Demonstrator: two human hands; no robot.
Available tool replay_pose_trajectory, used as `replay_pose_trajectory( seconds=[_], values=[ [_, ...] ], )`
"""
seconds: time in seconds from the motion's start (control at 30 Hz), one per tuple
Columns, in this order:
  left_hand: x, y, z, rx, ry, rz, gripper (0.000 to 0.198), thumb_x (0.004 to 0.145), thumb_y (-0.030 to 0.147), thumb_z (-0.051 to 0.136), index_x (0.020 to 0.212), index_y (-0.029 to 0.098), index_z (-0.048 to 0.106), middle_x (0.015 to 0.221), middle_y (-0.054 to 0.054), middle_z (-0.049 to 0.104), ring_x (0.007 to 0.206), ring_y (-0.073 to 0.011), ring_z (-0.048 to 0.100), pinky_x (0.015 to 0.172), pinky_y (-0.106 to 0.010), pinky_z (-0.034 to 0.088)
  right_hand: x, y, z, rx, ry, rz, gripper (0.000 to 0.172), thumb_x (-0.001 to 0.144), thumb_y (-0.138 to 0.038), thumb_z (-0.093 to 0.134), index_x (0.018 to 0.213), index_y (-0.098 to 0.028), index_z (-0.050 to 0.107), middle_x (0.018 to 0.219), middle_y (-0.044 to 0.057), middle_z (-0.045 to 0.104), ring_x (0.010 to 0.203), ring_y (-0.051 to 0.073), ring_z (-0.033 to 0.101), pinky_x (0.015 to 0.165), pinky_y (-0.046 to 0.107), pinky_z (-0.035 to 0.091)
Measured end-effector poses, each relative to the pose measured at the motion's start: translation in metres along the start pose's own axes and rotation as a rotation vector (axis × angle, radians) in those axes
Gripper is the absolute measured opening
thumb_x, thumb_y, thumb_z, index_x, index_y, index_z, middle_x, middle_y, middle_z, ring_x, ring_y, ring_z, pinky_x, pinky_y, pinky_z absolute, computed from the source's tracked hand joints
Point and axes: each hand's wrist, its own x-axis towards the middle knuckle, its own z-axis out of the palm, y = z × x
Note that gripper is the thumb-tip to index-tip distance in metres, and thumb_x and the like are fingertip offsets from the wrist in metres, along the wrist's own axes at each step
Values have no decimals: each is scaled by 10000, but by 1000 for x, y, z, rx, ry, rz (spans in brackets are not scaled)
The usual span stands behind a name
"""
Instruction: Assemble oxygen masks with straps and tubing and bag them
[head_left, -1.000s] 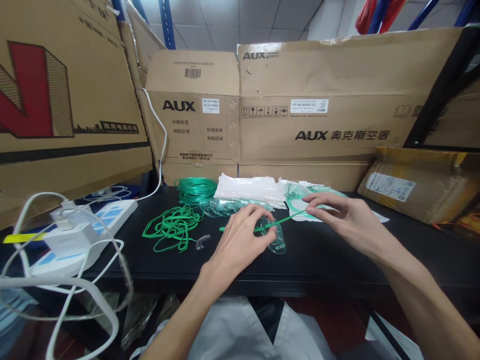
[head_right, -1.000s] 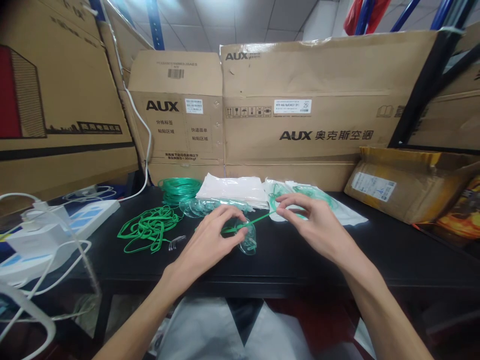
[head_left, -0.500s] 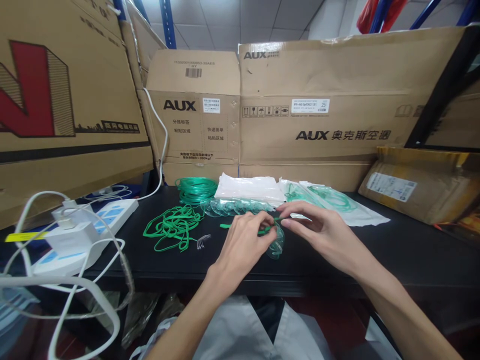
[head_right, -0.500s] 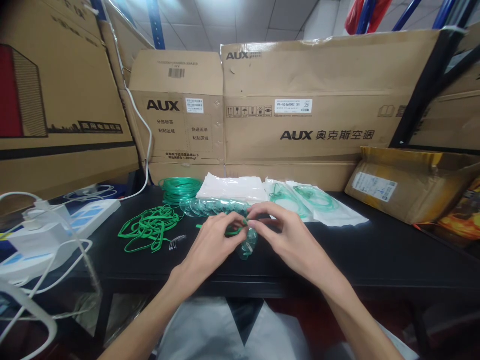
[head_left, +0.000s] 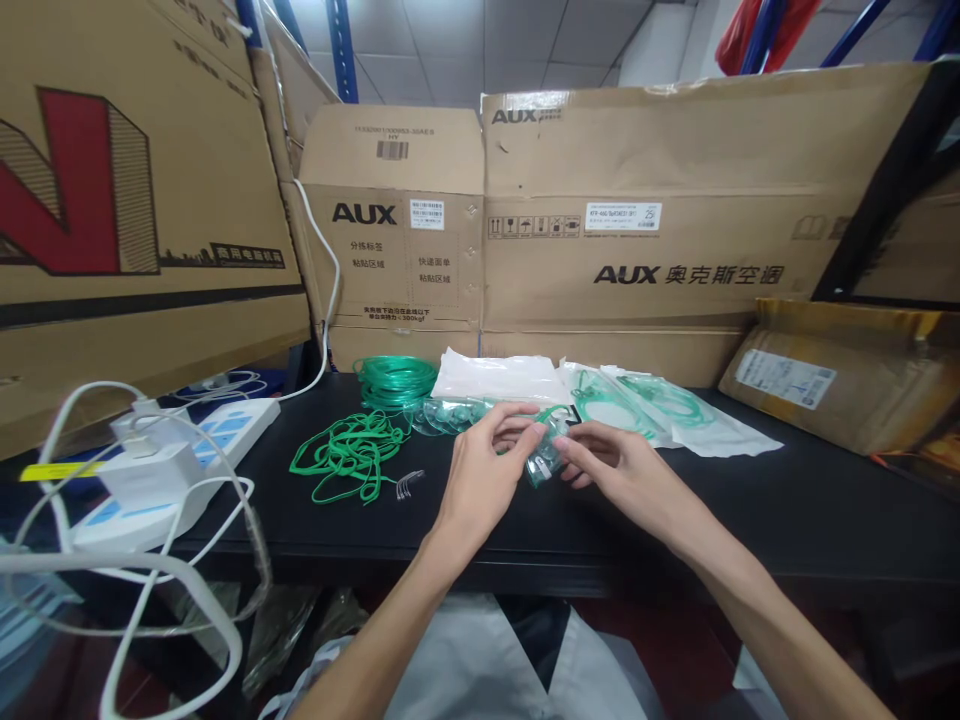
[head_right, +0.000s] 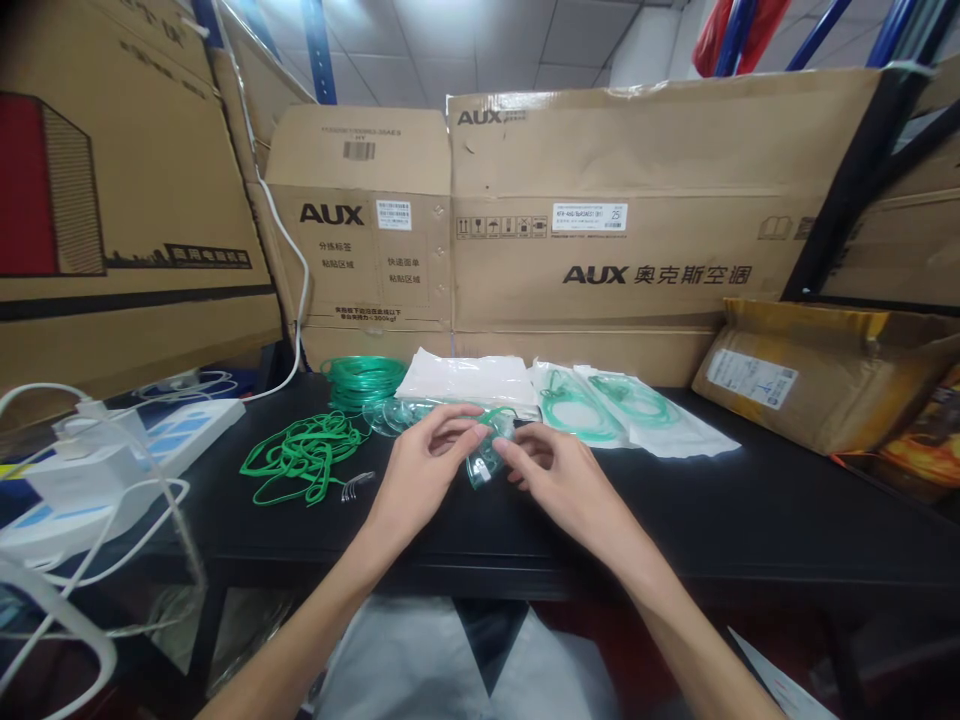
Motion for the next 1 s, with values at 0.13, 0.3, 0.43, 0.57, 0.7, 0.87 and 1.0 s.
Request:
replay_pose_trajectory(
  seconds=[0.13, 0.3, 0.43, 0.57, 0.7, 0.87, 1.0],
  values=[
    [-5, 4, 6, 37, 29, -31, 180, 876, 219, 654, 1052, 222, 691, 898, 4, 780, 804, -148, 756, 767, -210, 590, 1, 2, 8, 45, 89, -51, 445, 834, -570, 715, 1055, -188, 654, 893, 57, 708, 843, 234, 714, 755, 369, 621],
    [-7, 5, 8, 205, 64, -55, 173, 822, 192, 663, 990, 226, 689, 827, 3, 775, 758, -179, 764, 723, -235, 599, 0, 2, 10, -99, 190, -128, 379, 825, -508, 737, 1056, -220, 650, 976, 59, 715, 937, 251, 706, 844, 393, 588],
    [-3, -1, 6, 63, 14, -203, 74, 835, 230, 654, 896, 208, 689, 782, -13, 761, 718, -208, 766, 698, -276, 616, -2, 1, 10, -96, 171, -158, 351, 853, -465, 716, 1118, -252, 627, 1148, 63, 692, 1063, 253, 682, 915, 396, 575],
    [3, -4, 1, -264, -52, -343, 167, 897, 286, 629, 813, 151, 680, 830, -45, 744, 703, -192, 762, 792, -317, 631, -3, -1, 9, 44, 117, -206, 330, 876, -449, 710, 1122, -263, 591, 1156, 48, 659, 1124, 235, 652, 983, 373, 547],
    [2, 4, -1, -481, -106, -332, 185, 887, 271, 683, 814, 102, 695, 877, -66, 728, 866, -202, 757, 941, -318, 592, -2, -3, 12, 182, 79, -209, 352, 871, -456, 730, 1129, -287, 561, 1172, 31, 645, 1179, 231, 627, 1001, 351, 531],
    [-2, 11, 3, -529, -113, -363, 196, 850, 270, 737, 897, 89, 681, 906, -88, 753, 847, -192, 756, 964, -310, 568, -2, -2, 18, 229, 117, -153, 422, 838, -510, 752, 1130, -283, 548, 993, 13, 652, 1006, 226, 678, 881, 339, 559],
    [-1, 3, 3, -329, -118, -405, 279, 867, 316, 701, 1066, 132, 634, 868, -83, 762, 633, -136, 718, 636, -216, 563, -2, -3, 15, 242, 136, -152, 454, 820, -499, 772, 1149, -281, 546, 912, -3, 640, 915, 217, 679, 852, 356, 568]
  ],
)
